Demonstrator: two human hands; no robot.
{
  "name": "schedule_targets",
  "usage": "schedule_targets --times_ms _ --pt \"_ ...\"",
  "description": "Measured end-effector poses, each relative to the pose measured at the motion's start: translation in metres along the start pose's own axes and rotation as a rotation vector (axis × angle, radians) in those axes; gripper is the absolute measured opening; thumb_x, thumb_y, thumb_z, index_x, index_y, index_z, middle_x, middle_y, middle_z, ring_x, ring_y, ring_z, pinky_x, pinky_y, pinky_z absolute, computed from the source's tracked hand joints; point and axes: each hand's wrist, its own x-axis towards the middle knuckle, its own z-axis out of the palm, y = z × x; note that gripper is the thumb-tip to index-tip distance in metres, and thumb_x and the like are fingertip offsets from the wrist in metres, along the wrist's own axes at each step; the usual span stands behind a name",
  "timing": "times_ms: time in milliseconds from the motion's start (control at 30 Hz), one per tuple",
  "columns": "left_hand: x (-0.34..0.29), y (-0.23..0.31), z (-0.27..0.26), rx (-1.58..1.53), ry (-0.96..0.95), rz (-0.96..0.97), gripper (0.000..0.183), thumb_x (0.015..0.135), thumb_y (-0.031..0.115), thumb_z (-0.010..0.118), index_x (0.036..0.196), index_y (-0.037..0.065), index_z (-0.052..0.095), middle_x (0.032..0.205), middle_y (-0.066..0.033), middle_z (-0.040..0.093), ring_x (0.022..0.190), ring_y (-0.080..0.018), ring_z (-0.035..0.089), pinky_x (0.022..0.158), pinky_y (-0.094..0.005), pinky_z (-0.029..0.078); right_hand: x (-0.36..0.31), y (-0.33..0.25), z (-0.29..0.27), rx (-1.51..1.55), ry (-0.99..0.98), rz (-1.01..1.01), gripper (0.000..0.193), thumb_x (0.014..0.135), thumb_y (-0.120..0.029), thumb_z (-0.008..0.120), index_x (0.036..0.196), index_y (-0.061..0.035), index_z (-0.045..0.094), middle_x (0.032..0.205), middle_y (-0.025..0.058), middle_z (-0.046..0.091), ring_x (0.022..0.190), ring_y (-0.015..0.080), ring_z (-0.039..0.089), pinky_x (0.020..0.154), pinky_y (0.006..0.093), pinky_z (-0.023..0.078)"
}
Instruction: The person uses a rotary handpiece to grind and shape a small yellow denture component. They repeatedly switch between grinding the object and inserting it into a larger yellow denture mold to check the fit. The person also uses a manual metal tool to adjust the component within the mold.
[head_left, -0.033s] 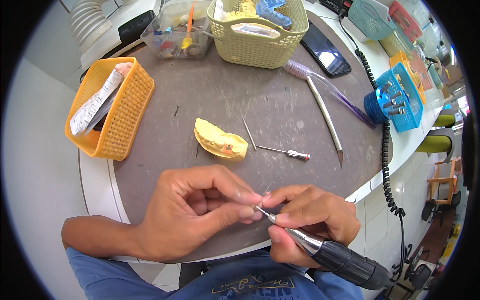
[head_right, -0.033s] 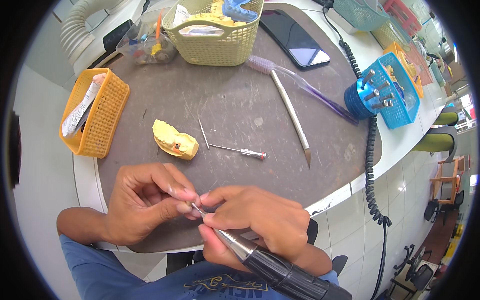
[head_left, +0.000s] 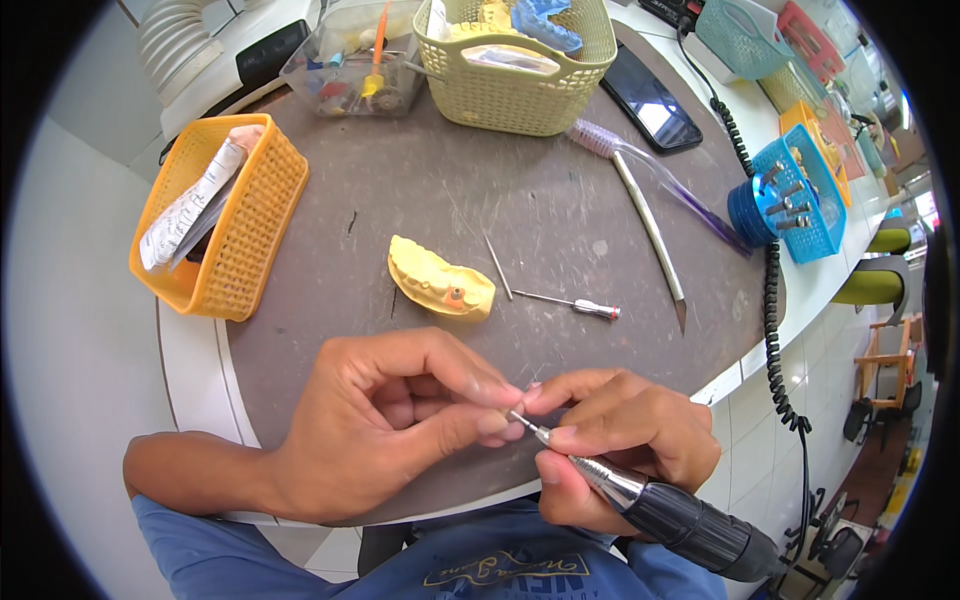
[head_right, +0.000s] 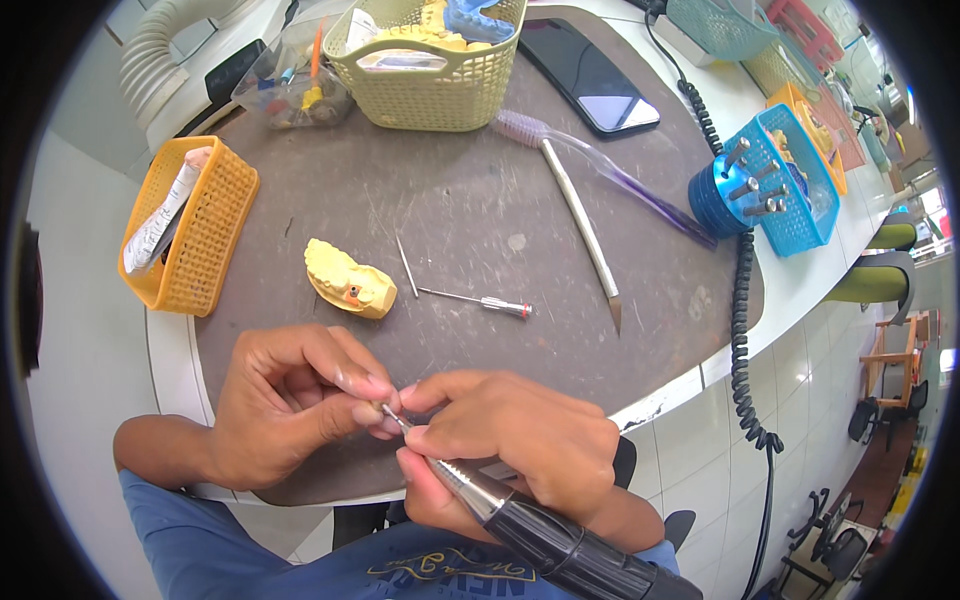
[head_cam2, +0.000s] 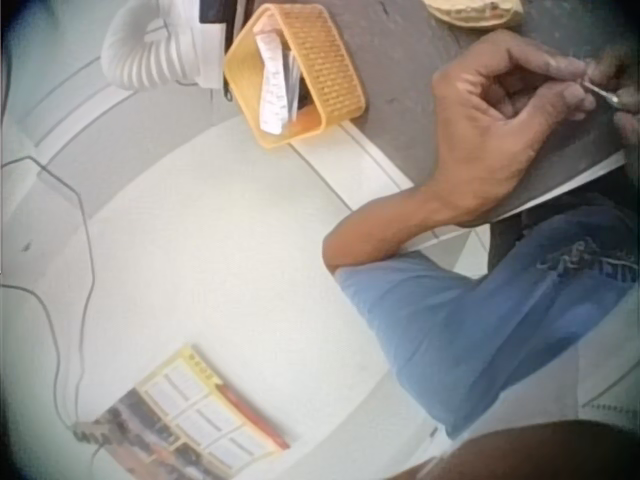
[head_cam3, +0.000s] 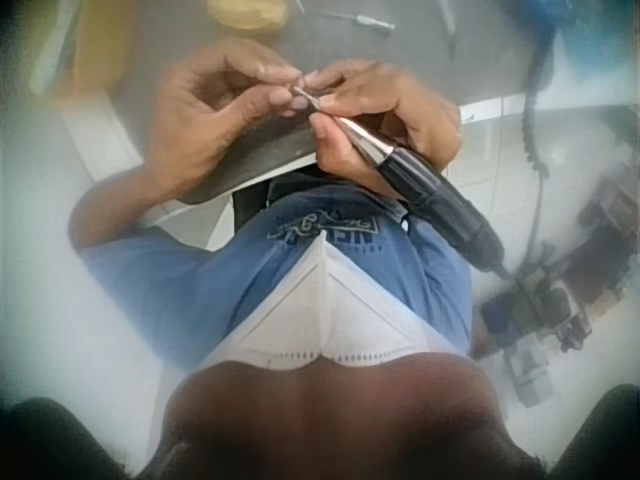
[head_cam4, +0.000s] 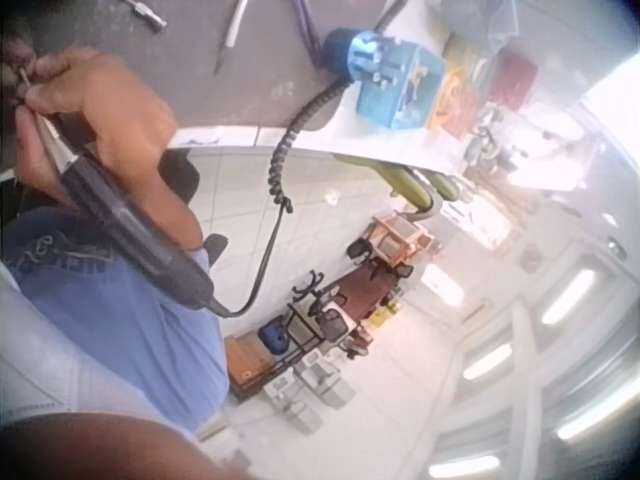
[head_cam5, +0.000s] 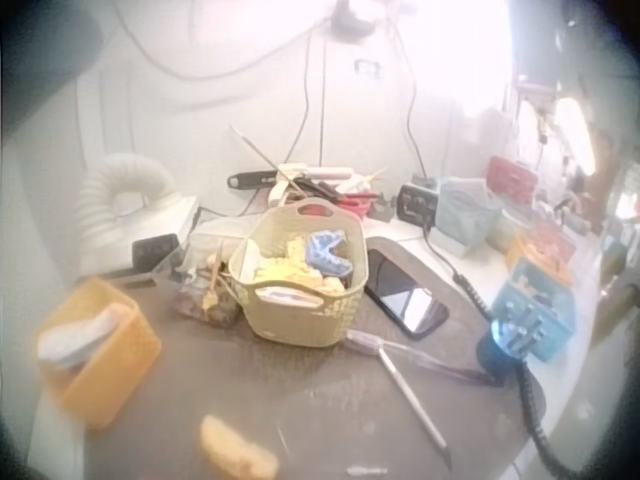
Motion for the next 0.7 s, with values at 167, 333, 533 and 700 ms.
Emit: schedule_targets --times_ms 167,333,533,700 --pt "0.0008 0.0025 0.0023 0.057 0.016 -0.014 0.014 0.092 -0.013 0.066 0.103 -0.005 0.063 0.107 -0.0209 0.069 0.097 -0.0241 0.073 0.088 -0.0355 0.062 -0.0001 -0.0024 0.0021 -0.012 0.019 0.005 0.026 0.072 0.005 0.083 0.091 0.0008 0.066 0.077 0.0137 0.070 0.079 0.0296 0.075 0.081 0.0452 0.063" --pt "0.0017 0.0046 0.0051 0.066 0.028 -0.035 0.016 0.091 -0.015 0.066 0.101 -0.003 0.061 0.106 -0.0212 0.068 0.095 -0.0238 0.073 0.085 -0.0358 0.063 0.0005 0.0009 0.0040 -0.006 0.054 -0.012 0.022 0.071 0.006 0.082 0.087 0.0009 0.068 0.076 0.0129 0.070 0.077 0.0290 0.075 0.080 0.0434 0.063" --pt "0.0024 0.0036 0.0034 0.051 0.016 -0.028 0.017 0.091 -0.015 0.066 0.101 -0.003 0.061 0.105 -0.0212 0.068 0.095 -0.0233 0.072 0.084 -0.0354 0.062 0.0014 0.0008 0.0018 -0.022 0.032 -0.031 0.024 0.068 0.006 0.083 0.087 0.0013 0.069 0.074 0.0119 0.069 0.076 0.0282 0.075 0.079 0.0425 0.063" --pt "0.0022 0.0038 0.0037 0.064 0.021 -0.036 0.017 0.090 -0.015 0.066 0.101 -0.003 0.061 0.105 -0.0215 0.069 0.095 -0.0230 0.072 0.083 -0.0350 0.062 0.0006 0.0020 0.0036 -0.010 0.054 -0.022 0.025 0.067 0.007 0.083 0.086 0.0006 0.069 0.075 0.0115 0.070 0.075 0.0273 0.074 0.080 0.0428 0.063"
